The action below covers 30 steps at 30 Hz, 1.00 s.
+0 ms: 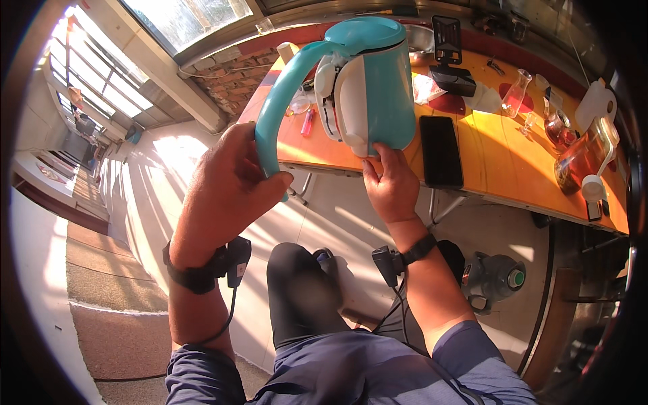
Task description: The person disassembles a blue electric kettle using a screwdriver, removes the lid and internal components, and then moves the kettle outdoors to pour water into a bucket.
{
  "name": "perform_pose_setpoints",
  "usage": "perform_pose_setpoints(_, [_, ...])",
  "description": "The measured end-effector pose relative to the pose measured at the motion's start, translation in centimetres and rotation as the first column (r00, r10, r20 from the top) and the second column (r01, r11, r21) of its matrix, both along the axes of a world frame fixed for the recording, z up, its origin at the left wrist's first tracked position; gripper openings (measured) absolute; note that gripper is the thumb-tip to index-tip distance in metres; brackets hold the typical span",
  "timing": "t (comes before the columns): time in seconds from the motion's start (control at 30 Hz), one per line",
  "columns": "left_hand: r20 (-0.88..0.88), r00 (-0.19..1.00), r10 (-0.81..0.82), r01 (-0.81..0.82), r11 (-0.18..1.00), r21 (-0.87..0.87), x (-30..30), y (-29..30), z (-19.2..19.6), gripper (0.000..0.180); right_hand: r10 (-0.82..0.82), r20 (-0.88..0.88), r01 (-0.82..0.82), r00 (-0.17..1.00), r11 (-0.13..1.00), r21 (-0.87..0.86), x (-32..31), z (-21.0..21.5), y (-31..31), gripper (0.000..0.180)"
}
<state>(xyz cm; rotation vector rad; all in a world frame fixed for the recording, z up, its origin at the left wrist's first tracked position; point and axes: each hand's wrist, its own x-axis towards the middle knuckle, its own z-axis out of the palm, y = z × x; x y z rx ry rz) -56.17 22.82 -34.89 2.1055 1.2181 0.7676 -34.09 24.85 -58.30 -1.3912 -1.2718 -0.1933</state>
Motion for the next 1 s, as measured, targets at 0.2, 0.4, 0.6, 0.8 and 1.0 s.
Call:
perform_pose_setpoints(0.2, [-0.001,1.000,-0.025,0.025,1.000,-0.007,-0.4,0.0,1.2,0.043,-0.002,0.007,0.002,1.000,1.000,-0.007,0.0,0.2,-0.1,0.043])
perform_pose_setpoints(0.4, [0.054,0.997,-0.048,0.052,0.996,-0.067,-0.1,0.0,2.6,0.039,0.009,0.016,-0.009,1.000,1.000,0.006,0.1,0.4,-0.2,0.042])
perform_pose_setpoints(0.6, [0.104,0.992,-0.076,0.091,0.984,-0.151,-0.2,0.0,2.8,0.036,0.016,-0.003,-0.016,1.000,1.000,-0.011,-0.1,0.2,-0.1,0.042])
perform_pose_setpoints(0.8, [0.138,0.986,-0.092,0.113,0.983,-0.147,-0.2,0.1,3.0,0.033,0.002,0.003,-0.002,1.000,1.000,-0.014,0.1,0.1,-0.1,0.042])
perform_pose_setpoints(1.0, [0.070,0.993,-0.096,0.103,0.988,-0.114,-0.7,0.5,3.2,0.032,0.001,0.005,-0.001,1.000,1.000,-0.011,0.1,0.1,-0.2,0.041])
